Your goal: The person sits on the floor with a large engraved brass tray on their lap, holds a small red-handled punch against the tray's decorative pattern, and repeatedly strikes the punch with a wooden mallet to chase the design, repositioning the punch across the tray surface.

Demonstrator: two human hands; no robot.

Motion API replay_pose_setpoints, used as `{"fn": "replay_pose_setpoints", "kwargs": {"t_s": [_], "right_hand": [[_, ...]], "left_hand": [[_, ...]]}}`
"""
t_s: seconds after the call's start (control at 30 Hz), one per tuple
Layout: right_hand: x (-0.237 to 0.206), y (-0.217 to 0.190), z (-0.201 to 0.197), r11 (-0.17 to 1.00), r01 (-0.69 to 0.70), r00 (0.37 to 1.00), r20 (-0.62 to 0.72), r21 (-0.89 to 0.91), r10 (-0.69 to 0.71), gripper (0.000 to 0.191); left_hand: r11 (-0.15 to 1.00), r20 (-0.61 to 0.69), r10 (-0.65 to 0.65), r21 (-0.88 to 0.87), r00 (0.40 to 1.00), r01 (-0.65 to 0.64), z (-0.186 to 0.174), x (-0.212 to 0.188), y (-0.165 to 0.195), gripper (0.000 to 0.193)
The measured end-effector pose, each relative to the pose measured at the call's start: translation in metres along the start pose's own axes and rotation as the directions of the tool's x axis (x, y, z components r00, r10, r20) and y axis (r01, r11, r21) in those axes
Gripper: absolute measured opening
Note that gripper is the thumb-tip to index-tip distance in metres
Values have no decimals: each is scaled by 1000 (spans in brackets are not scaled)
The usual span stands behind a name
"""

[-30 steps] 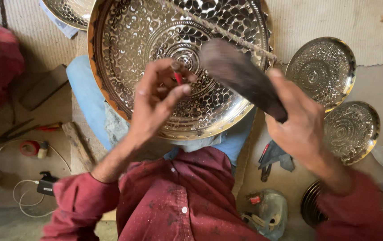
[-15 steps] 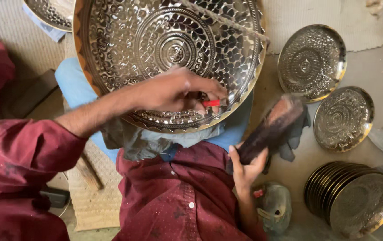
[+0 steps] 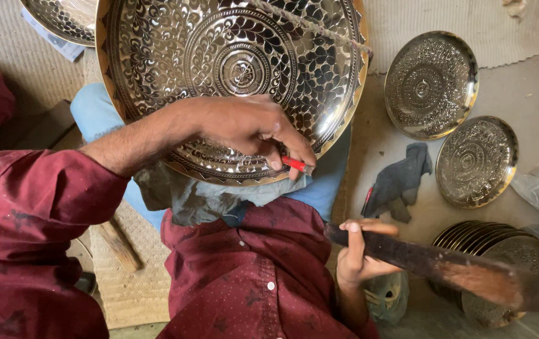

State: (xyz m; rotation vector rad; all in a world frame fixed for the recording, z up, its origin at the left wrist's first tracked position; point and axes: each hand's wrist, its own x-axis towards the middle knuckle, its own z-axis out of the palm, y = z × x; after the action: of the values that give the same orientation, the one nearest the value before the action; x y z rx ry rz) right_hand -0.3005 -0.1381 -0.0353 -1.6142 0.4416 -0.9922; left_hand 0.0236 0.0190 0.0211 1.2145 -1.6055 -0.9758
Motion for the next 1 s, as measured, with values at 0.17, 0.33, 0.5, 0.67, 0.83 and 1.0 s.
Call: {"fn": "replay_pose_setpoints", "kwargs": {"t_s": [0.17,0.33,0.5,0.67,0.83,1.0], "right_hand": [[12,1,1,731,314,937,324,-606,-135,66],[17,0,2,843,162,982,168,-513,-87,56],[22,6,-9,512,472,865,488,-717,-114,62],[15,13,-14,907,3,975,204,-420,92,86],[24,1,-8,949,83,976,218,-304,-16,75],[49,-14,5,667,402,860,509,-628,-39,94]], "left_hand": [[999,28,25,-23,999,-24,0,0,-6,53],[1000,63,-14,-9,998,15,2,1,-9,50],[997,27,71,-36,997,-70,2,1,-6,45],[996,-56,-80,25,995,81,2,-1,5,45],[995,-56,-79,63,995,82,0,-2,12,46],[994,-57,-91,52,994,94,-1,-3,8,51]]}}
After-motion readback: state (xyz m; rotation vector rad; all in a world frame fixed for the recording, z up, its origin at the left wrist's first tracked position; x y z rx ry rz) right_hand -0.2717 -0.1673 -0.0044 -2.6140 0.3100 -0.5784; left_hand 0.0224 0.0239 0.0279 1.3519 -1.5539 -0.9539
